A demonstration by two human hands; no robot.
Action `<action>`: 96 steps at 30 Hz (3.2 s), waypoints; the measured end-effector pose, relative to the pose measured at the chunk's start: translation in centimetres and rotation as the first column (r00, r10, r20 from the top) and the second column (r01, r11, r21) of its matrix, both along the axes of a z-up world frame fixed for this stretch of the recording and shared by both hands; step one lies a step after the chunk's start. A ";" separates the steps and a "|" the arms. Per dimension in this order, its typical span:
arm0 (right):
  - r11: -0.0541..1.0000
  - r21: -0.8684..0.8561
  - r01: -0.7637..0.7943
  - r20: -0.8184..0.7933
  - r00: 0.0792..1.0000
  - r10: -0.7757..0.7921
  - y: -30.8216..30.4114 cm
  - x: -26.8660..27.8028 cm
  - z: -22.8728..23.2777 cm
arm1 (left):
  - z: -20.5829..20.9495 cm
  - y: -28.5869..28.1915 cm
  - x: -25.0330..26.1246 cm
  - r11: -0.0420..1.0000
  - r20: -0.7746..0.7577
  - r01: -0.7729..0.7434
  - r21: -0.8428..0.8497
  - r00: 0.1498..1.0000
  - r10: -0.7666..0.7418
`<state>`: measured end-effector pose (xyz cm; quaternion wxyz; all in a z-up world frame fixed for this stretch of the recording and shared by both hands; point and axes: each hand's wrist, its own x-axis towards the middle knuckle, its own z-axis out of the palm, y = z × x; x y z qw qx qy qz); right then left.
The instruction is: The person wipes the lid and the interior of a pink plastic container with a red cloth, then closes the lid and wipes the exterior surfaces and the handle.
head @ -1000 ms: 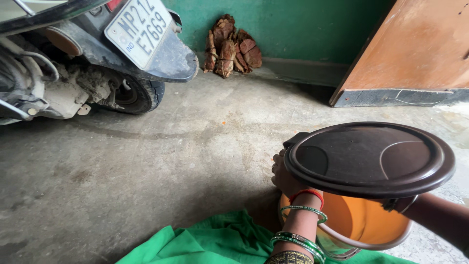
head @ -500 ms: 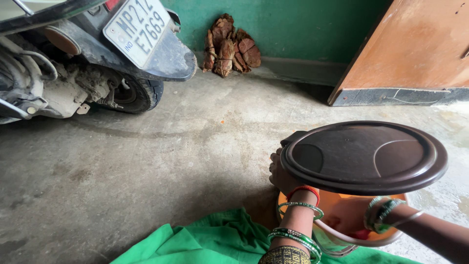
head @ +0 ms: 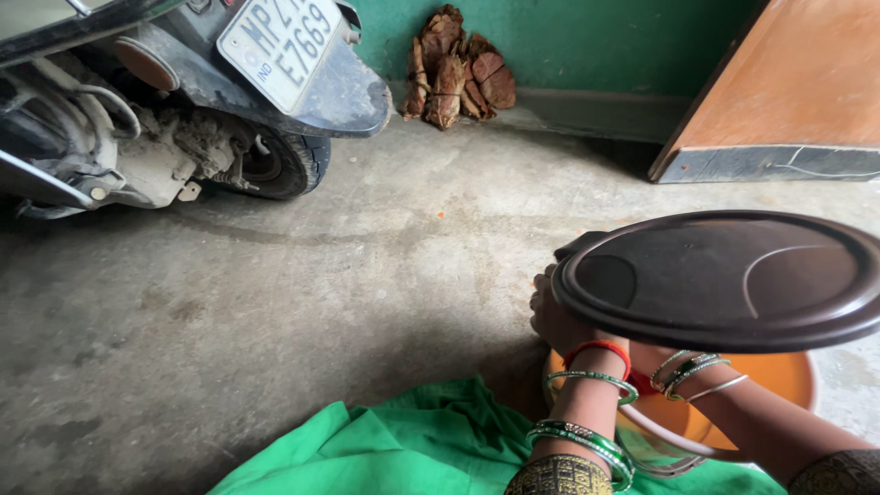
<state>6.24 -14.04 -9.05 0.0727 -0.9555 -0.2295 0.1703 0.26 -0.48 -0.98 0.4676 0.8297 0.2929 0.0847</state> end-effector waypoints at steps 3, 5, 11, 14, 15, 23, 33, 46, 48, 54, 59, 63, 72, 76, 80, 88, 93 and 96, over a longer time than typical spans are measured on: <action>0.999 -0.032 -0.012 -0.037 0.999 0.011 0.3 -0.5 -0.8 | -0.4 -0.3 -0.1 1.000 -0.005 0.008 0.001 1.000 -0.008; 0.997 -0.074 -0.022 -0.063 0.998 0.017 0.0 -0.4 -0.6 | -0.2 -0.9 0.2 1.000 0.003 0.010 -0.001 1.000 -0.010; 0.986 -0.152 -0.068 -0.152 0.987 0.045 0.3 -0.9 -0.6 | -0.2 -0.6 0.3 1.000 0.011 0.007 0.008 1.000 -0.007; 0.981 -0.179 -0.081 -0.185 0.982 0.047 0.3 -1.0 -0.4 | -0.3 -0.5 0.5 1.000 0.019 -0.009 0.020 1.000 0.009; 0.978 -0.190 -0.086 -0.195 0.980 0.049 0.3 -1.0 -0.4 | -0.3 -0.5 0.5 1.000 0.030 -0.019 0.025 0.999 0.018; 0.958 -0.274 -0.087 -0.214 0.976 0.027 -0.6 -1.4 -0.1 | -0.1 -0.3 0.5 1.000 0.045 0.011 0.000 0.999 -0.011; 0.961 -0.273 0.044 0.031 0.999 -0.037 -1.7 -0.4 0.5 | -1.4 -0.5 1.1 1.000 0.092 -0.009 0.016 0.996 0.008; 0.975 -0.199 -0.099 -0.140 0.988 0.072 -0.2 -1.0 -0.8 | -1.4 -0.4 1.3 1.000 0.047 -0.004 0.001 0.999 0.004; 0.965 -0.235 -0.116 -0.178 0.981 0.075 -0.1 -1.2 -0.8 | -1.4 -0.4 1.1 1.000 0.051 -0.010 -0.003 0.999 0.010; 0.928 -0.322 -0.187 -0.265 0.959 0.102 0.3 -2.0 -0.2 | -0.9 0.1 1.4 0.999 0.056 -0.028 -0.028 0.998 0.030; 0.893 -0.411 -0.181 -0.205 0.973 0.103 -0.2 -2.2 -0.1 | -1.1 -0.3 1.5 0.998 0.051 -0.026 -0.058 0.998 0.029; 0.942 -0.325 -0.089 0.148 0.979 0.144 -0.9 -1.8 -0.1 | -1.1 -0.9 1.5 0.996 0.056 -0.027 -0.085 0.998 0.032; 0.978 0.100 -0.185 0.083 0.981 0.177 0.3 0.1 -1.4 | -0.2 -0.1 2.0 0.993 0.199 -0.095 -0.075 0.974 0.108; 0.994 0.044 -0.100 0.158 0.983 0.092 -0.6 0.8 -2.5 | 1.0 0.3 1.7 0.996 0.143 0.002 -0.089 0.990 0.011; 0.882 -0.470 -0.016 -0.002 1.000 0.017 -0.8 1.1 -3.1 | 1.6 0.5 1.7 0.966 0.083 -0.062 -0.250 0.993 0.086; 0.700 -0.583 -0.412 -0.331 0.908 0.258 -0.1 -0.1 -3.0 | 1.0 0.4 2.5 0.917 0.117 -0.076 -0.391 0.984 0.131; 0.936 -0.051 -0.350 -0.117 0.932 0.342 1.1 -0.1 -4.7 | 0.2 0.4 3.3 0.934 -0.010 -0.129 -0.332 0.991 0.133; 0.993 0.119 0.017 0.082 0.996 -0.027 1.1 1.7 -3.5 | -0.6 0.2 3.6 0.948 -0.019 -0.136 -0.287 0.990 0.137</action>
